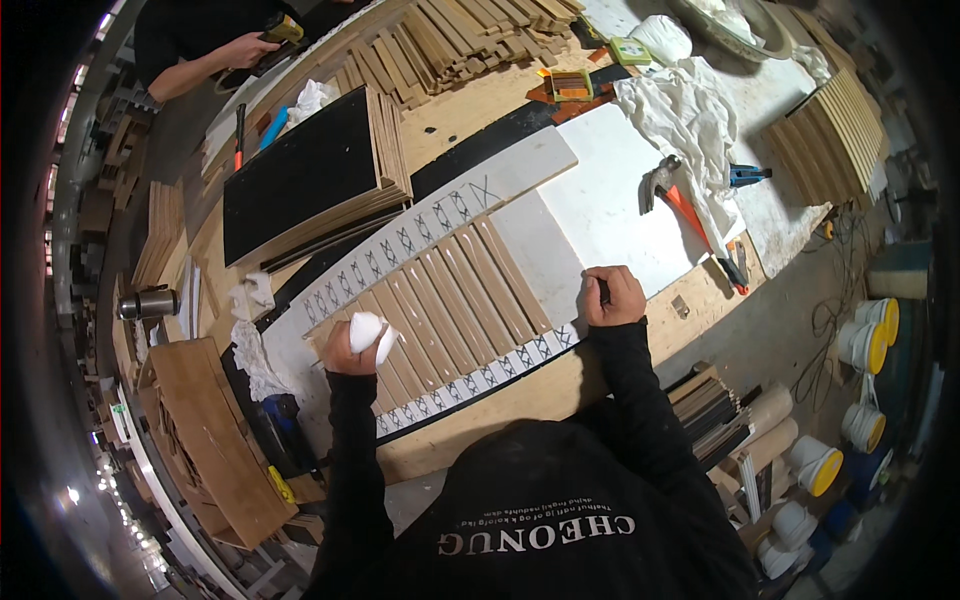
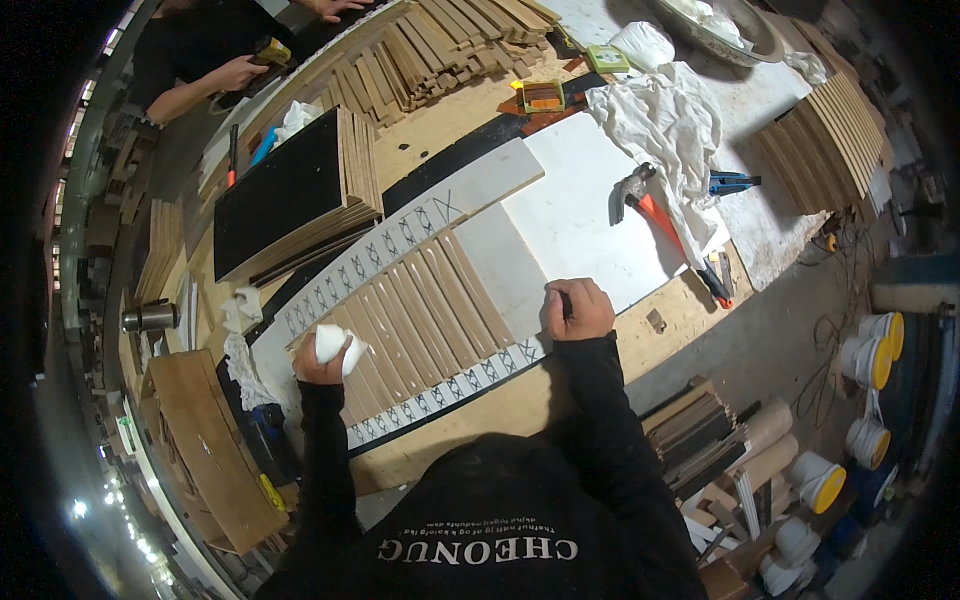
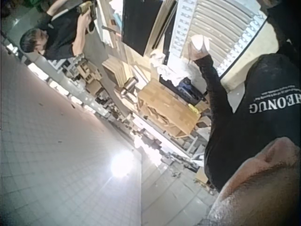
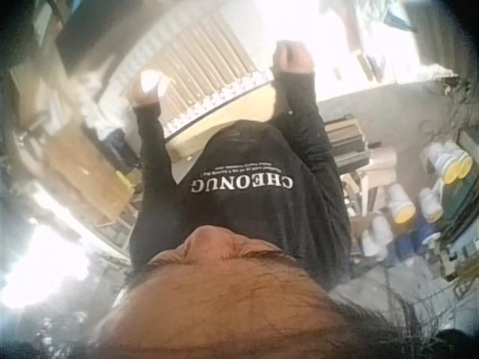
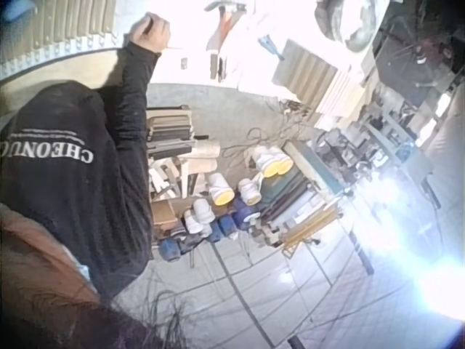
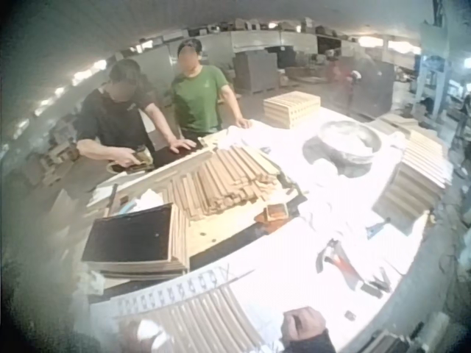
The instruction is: The person wipes wooden slats in a template jig with a cloth, positions a board over them, and fastens it using a pneumatic nailer. After removing and trimming the assembled panel, the person places new wooden slats from a box into the jig.
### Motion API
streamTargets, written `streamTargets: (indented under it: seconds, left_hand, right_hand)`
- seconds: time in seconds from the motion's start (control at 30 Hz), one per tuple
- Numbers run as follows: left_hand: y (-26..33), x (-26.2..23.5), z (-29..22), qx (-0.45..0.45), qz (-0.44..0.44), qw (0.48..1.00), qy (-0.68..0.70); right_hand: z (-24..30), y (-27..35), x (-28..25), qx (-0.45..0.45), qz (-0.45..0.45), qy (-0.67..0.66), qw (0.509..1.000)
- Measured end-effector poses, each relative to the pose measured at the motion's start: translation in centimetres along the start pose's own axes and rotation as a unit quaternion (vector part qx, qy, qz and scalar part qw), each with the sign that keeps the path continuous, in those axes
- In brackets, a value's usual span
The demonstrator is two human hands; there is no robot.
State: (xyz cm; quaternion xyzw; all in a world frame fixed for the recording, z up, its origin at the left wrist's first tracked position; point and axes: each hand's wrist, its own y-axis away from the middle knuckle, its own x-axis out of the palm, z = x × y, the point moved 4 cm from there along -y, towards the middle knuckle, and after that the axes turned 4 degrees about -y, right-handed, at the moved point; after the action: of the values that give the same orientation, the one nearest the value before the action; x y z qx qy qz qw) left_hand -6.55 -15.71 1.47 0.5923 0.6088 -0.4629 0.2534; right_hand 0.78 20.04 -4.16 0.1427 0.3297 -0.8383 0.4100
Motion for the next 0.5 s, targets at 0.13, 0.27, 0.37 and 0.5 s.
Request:
streamTargets:
  seconds: [0.13, 0.27, 0.37, 0.5]
  left_hand:
    - [-1.6, 0.0, 0.5, 0.015, -0.021, 1.000, 0.006]
    - [-3.0, 0.0, 0.7, -0.006, -0.016, 1.000, 0.012]
    - [-3.9, 0.2, 0.5, -0.010, -0.003, 1.000, 0.012]
    - [-4.5, 0.2, 0.0, 0.029, -0.046, 0.998, 0.014]
  right_hand:
    - [0.0, 0.0, 0.0, -0.006, -0.005, 0.000, 1.000]
    - [-0.2, 0.1, 0.0, 0.009, 0.002, 0.003, 1.000]
    - [-0.2, 0.1, 0.0, 0.013, 0.009, 0.001, 1.000]
    - [0.0, 0.0, 0.0, -0.012, 0.000, -0.002, 1.000]
